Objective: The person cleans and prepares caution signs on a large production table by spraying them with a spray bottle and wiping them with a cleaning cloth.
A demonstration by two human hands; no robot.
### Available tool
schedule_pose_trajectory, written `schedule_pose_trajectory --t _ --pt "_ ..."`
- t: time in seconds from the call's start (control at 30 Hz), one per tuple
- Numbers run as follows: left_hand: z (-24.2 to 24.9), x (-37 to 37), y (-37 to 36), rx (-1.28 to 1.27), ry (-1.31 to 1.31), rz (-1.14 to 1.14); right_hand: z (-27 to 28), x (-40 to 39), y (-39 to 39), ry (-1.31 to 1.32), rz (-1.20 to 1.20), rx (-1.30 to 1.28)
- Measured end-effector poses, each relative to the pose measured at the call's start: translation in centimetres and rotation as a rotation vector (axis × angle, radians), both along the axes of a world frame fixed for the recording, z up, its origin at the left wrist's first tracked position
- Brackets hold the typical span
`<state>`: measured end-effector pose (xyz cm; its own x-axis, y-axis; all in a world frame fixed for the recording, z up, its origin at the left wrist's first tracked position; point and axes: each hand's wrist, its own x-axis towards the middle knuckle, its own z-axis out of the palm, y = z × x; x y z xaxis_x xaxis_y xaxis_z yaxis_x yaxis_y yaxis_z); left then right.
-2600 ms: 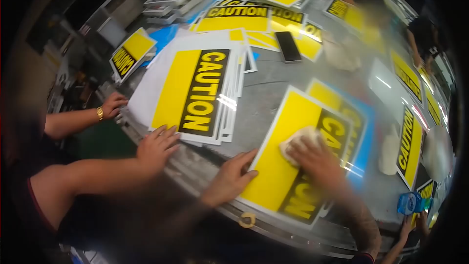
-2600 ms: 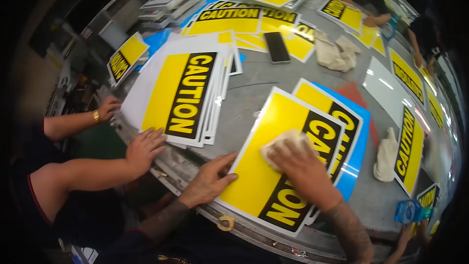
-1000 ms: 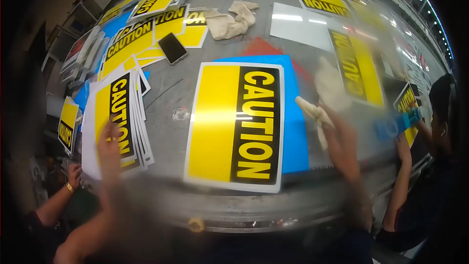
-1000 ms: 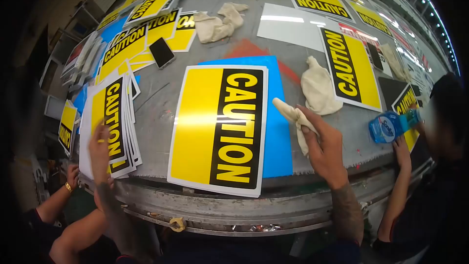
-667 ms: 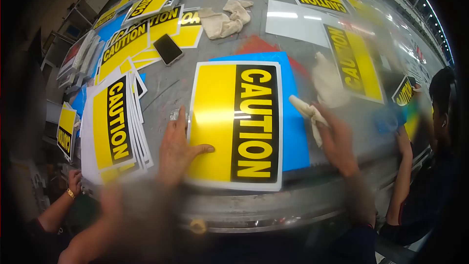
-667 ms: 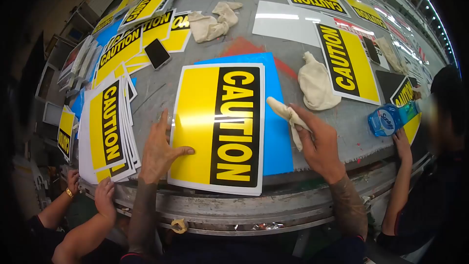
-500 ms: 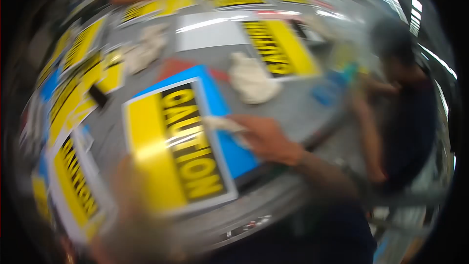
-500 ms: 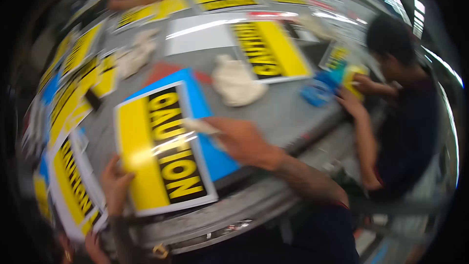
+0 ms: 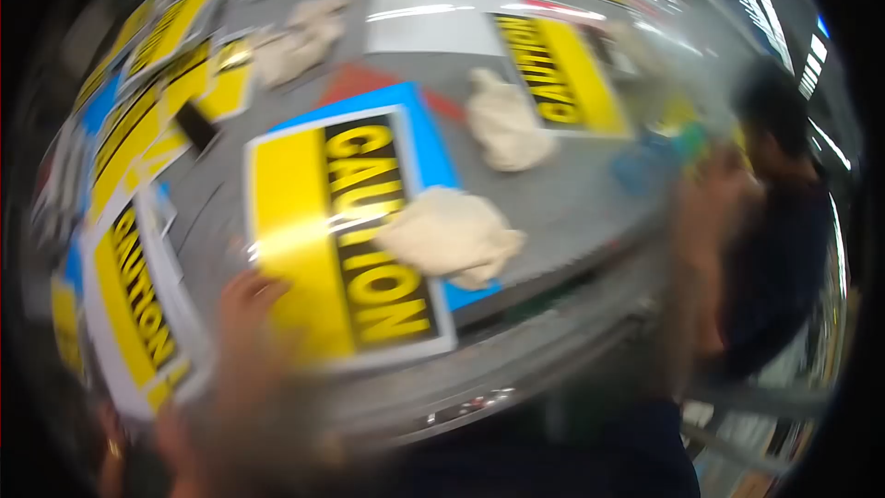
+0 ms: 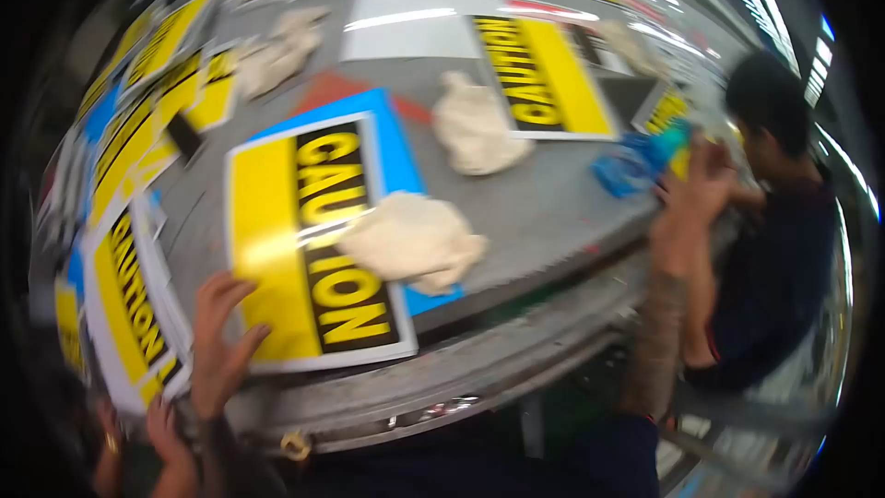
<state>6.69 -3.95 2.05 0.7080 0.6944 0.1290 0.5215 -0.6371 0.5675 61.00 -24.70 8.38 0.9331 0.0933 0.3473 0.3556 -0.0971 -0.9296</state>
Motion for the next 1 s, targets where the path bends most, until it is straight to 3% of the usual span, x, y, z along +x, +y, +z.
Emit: schedule_pose_trajectory --t 0.1,0.2,0.23,0.27,0.37,0.43,0.5,0.53,0.6,0.63,0.7,0.77,0.8,0.87,0.97,1.0 --pt "0.5 3.6 -0.2 -0.043 -0.057 -0.096 -6.1 16.5 -1.6 -0.222 0.376 -0.118" --pt "-0.9 7.2 -1.3 -0.009 -0.033 -0.275 -3.7 18.2 1.0 0.006 0.493 -0.158" --pt "-1.1 9.2 -1.1 0.021 -0.057 -0.357 -2.9 10.6 1.6 -0.666 0.430 -0.660" --pt "-1.4 11.1 -1.2 0.073 -0.028 -0.388 -2.1 8.5 2.1 -0.756 0.377 -0.704" --pt "-3.8 15.4 -1.0 0.183 0.039 -0.474 1.2 4.5 3.5 -0.319 0.419 -0.487" --pt "-4.7 17.4 -1.7 0.189 -0.013 -0.491 1.8 4.4 4.0 -0.195 0.471 -0.474" --pt "-6.8 18.8 -2.2 0.164 -0.100 -0.502 -1.0 9.7 3.7 -0.138 0.597 -0.485" --pt "-8.2 19.7 -3.0 0.189 -0.106 -0.527 -1.2 10.1 3.3 0.009 0.619 -0.467" --pt "-7.9 20.7 -4.1 0.155 -0.078 -0.606 0.5 5.7 4.8 0.095 0.768 -0.505" --pt "-7.1 21.3 -4.3 0.095 -0.063 -0.674 1.6 3.4 5.8 0.062 0.881 -0.568" --pt "-7.6 21.5 -5.6 0.202 -0.148 -0.656 3.1 -1.4 7.7 0.020 1.101 -0.706" --pt "-4.7 19.8 -7.8 0.292 -0.122 -0.625 4.1 -6.2 9.2 -0.004 1.320 -0.862" --pt "-2.6 17.5 -9.0 0.302 -0.099 -0.668 3.5 -9.0 9.7 -0.310 1.552 -0.777" --pt "0.3 13.6 -10.7 0.115 -0.133 -0.836 4.9 -14.4 10.9 -0.314 1.795 -1.038" --pt "3.3 7.9 -11.8 -0.177 -0.034 -1.078 2.1 -17.9 12.2 -0.436 1.878 -1.222" --pt "2.8 6.1 -12.2 -0.290 -0.034 -1.065 1.3 -17.8 12.7 -0.478 1.849 -1.136"
